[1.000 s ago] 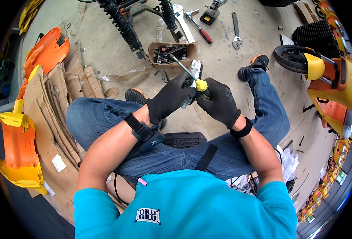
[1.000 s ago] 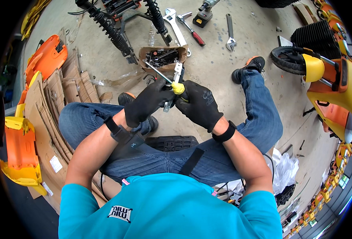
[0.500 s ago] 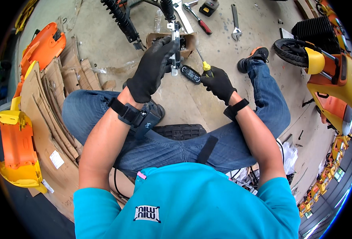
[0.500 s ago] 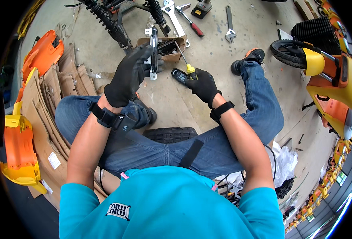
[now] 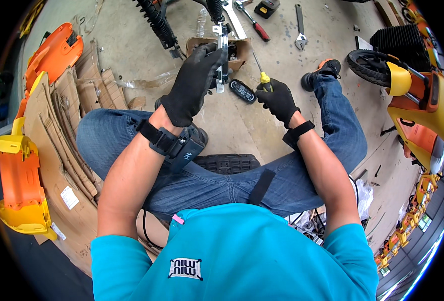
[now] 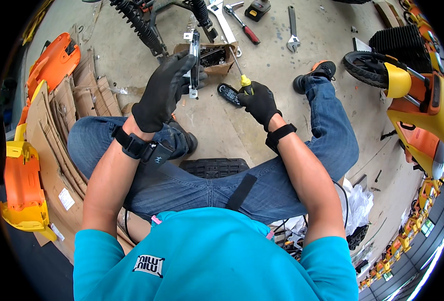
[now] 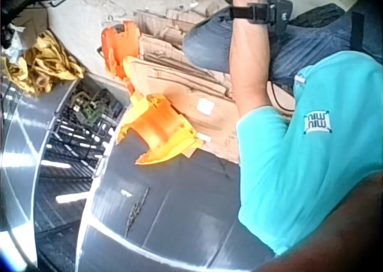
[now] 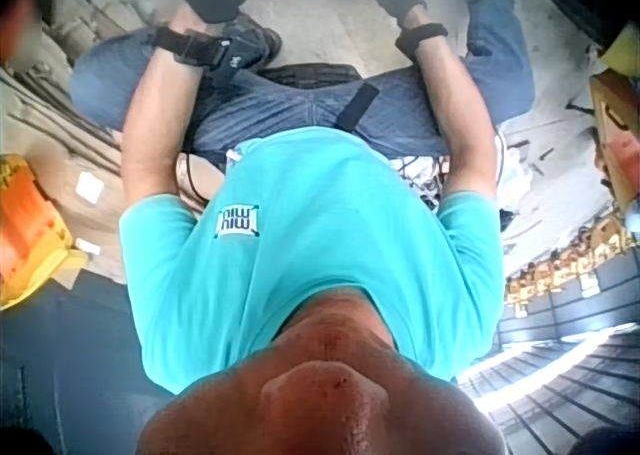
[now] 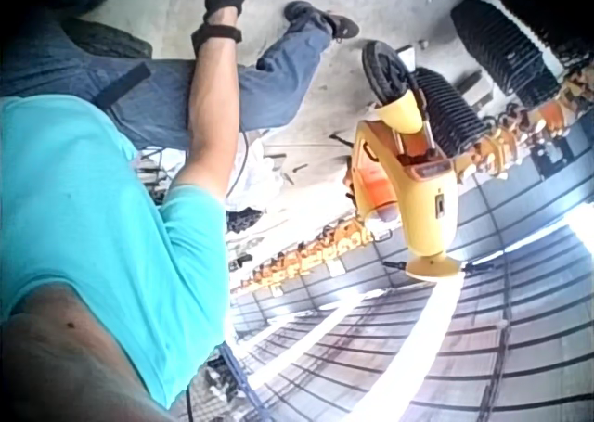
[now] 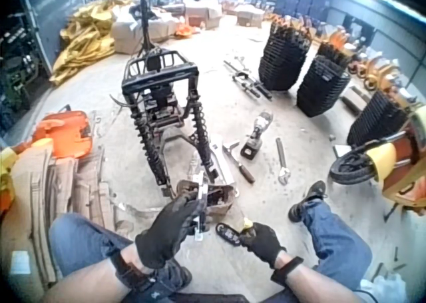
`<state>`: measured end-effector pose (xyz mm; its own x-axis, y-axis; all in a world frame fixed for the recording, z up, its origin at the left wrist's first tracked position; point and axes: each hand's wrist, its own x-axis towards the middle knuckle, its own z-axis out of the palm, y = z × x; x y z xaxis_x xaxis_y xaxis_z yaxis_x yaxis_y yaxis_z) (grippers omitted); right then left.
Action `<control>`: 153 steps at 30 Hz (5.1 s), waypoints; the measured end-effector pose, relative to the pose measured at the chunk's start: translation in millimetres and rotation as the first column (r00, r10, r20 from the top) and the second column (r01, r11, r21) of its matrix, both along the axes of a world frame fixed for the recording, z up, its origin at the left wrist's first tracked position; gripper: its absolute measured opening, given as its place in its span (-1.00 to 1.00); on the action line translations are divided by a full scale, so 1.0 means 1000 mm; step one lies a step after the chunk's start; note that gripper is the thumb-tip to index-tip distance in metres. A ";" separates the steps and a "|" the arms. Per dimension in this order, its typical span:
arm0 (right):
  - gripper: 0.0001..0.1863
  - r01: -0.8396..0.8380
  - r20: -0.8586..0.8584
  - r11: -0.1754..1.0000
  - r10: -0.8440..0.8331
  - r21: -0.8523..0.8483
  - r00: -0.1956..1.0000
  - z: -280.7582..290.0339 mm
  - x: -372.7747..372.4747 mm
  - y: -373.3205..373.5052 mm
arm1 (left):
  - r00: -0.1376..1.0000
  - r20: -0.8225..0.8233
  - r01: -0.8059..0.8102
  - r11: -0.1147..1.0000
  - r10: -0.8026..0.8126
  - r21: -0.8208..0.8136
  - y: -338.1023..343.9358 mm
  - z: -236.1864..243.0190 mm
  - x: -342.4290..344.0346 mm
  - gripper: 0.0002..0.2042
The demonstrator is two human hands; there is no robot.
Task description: The person sits on the floor and uses a screwdriver to work on a small metal mechanical component, alternating between holding the part and driving a screw.
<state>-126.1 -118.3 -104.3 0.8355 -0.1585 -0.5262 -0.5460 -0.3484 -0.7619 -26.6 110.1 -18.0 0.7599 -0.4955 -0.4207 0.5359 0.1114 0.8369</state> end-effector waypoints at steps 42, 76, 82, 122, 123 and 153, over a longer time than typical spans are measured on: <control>-0.74 0.177 0.277 0.856 -0.342 0.485 0.898 0.129 -0.013 -0.059 | 0.995 -0.069 0.045 0.916 -0.079 -0.399 0.004 -0.003 0.011 -0.64; -0.73 0.206 0.220 0.895 -0.310 0.395 0.925 0.133 -0.012 -0.055 | 0.974 0.187 0.150 0.981 -0.125 -0.125 0.004 0.008 0.008 -0.39; -0.67 0.188 0.172 0.931 -0.251 0.313 0.953 0.137 -0.011 -0.053 | 0.952 0.270 0.150 0.989 -0.143 -0.008 0.005 0.007 0.007 -0.39; -0.60 -0.001 0.118 0.967 -0.030 0.255 0.993 0.127 -0.014 -0.063 | 0.925 0.311 0.176 0.973 -0.216 0.151 0.011 0.007 0.008 -0.40; -0.64 -0.012 0.142 0.938 -0.040 0.346 0.989 0.124 -0.013 -0.066 | 0.925 0.313 0.176 0.974 -0.213 0.144 0.011 0.006 0.008 -0.39; -0.65 0.096 0.093 0.944 -0.131 0.315 0.987 0.121 -0.007 -0.049 | 0.954 0.269 0.103 0.986 -0.136 0.135 0.009 -0.002 0.007 -0.43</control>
<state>-133.5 -166.9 17.0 0.8771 -0.1004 -0.4696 -0.4742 -0.0268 -0.8800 -19.7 119.5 -20.1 0.7928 -0.5495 -0.2638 0.2854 -0.0478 0.9572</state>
